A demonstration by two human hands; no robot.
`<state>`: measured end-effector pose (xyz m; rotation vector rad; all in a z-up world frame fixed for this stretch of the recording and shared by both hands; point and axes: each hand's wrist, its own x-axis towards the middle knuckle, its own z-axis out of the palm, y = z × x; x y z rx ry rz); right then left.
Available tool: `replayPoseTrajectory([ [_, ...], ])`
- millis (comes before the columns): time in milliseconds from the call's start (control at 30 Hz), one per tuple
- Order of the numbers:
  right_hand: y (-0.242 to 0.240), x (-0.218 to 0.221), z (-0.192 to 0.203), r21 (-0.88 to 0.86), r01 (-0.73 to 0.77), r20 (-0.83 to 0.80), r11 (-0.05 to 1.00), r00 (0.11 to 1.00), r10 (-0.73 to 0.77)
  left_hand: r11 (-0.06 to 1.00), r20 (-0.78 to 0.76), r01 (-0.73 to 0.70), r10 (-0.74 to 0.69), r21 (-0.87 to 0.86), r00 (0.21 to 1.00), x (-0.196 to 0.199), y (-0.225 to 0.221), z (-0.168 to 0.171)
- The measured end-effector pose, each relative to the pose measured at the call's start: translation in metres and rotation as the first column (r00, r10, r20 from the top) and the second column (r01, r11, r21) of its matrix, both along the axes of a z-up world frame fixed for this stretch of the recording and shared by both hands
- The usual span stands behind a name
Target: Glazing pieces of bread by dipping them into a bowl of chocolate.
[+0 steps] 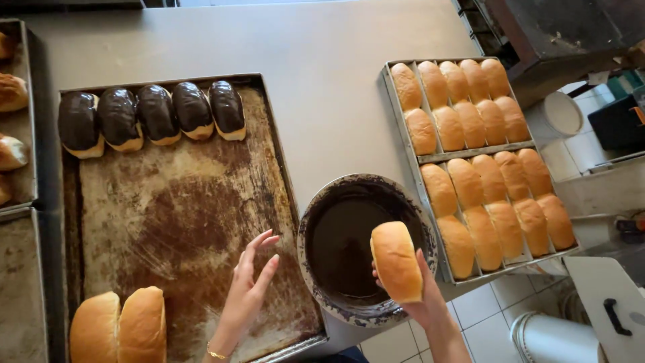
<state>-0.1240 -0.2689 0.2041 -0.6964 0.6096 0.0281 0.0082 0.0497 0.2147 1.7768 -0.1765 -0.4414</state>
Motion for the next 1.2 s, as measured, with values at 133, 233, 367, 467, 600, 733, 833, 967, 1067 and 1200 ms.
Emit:
replayPoseTrajectory([
  [133, 0.0, 0.027, 0.003, -0.619, -0.27, -0.308, 0.738, 0.947, 0.088, 1.0, -0.017, -0.014, 0.013, -0.026, 1.0, 0.002, 0.001, -0.006],
  [233, 0.0, 0.038, -0.018, -0.884, -0.466, -0.456, 0.036, 0.877, 0.153, 1.0, -0.032, 0.0, 0.0, -0.012, 0.999, 0.003, 0.002, -0.01],
  [367, 0.005, 0.042, -0.045, -0.598, -0.354, -0.421, -0.719, 0.902, -0.094, 1.0, -0.06, 0.014, -0.014, 0.0, 0.998, 0.004, 0.004, -0.009],
  [467, 0.005, 0.044, -0.049, -0.658, -0.437, -0.535, -0.614, 0.844, -0.027, 1.0, -0.052, 0.023, -0.023, -0.003, 0.998, 0.004, 0.007, -0.014],
  [600, 0.006, 0.056, -0.037, -0.718, -0.59, -0.641, -0.37, 0.767, 0.023, 1.0, -0.062, 0.018, -0.018, 0.0, 0.998, 0.006, 0.01, -0.025],
  [733, 0.027, 0.067, -0.022, -0.554, -0.387, -0.606, -0.737, 0.794, 0.039, 1.0, -0.073, 0.018, -0.019, -0.008, 0.997, 0.007, 0.011, -0.019],
  [833, 0.027, 0.073, -0.023, -0.508, -0.256, -0.562, -0.823, 0.822, 0.091, 1.0, -0.046, 0.013, -0.014, -0.015, 0.999, 0.007, 0.01, -0.016],
  [967, 0.003, 0.072, -0.038, -0.756, -0.524, -0.624, -0.392, 0.757, 0.193, 0.996, -0.018, 0.009, -0.011, -0.091, 1.0, 0.005, 0.011, -0.019],
  [1067, 0.015, 0.069, -0.044, -0.712, -0.416, -0.583, -0.565, 0.799, 0.146, 0.996, -0.007, 0.015, -0.016, -0.09, 1.0, 0.006, 0.011, -0.031],
  [1200, 0.028, 0.068, -0.057, -0.38, -0.095, -0.411, -0.92, 0.909, 0.076, 0.999, -0.02, 0.014, -0.015, -0.039, 1.0, 0.008, 0.01, -0.027],
])
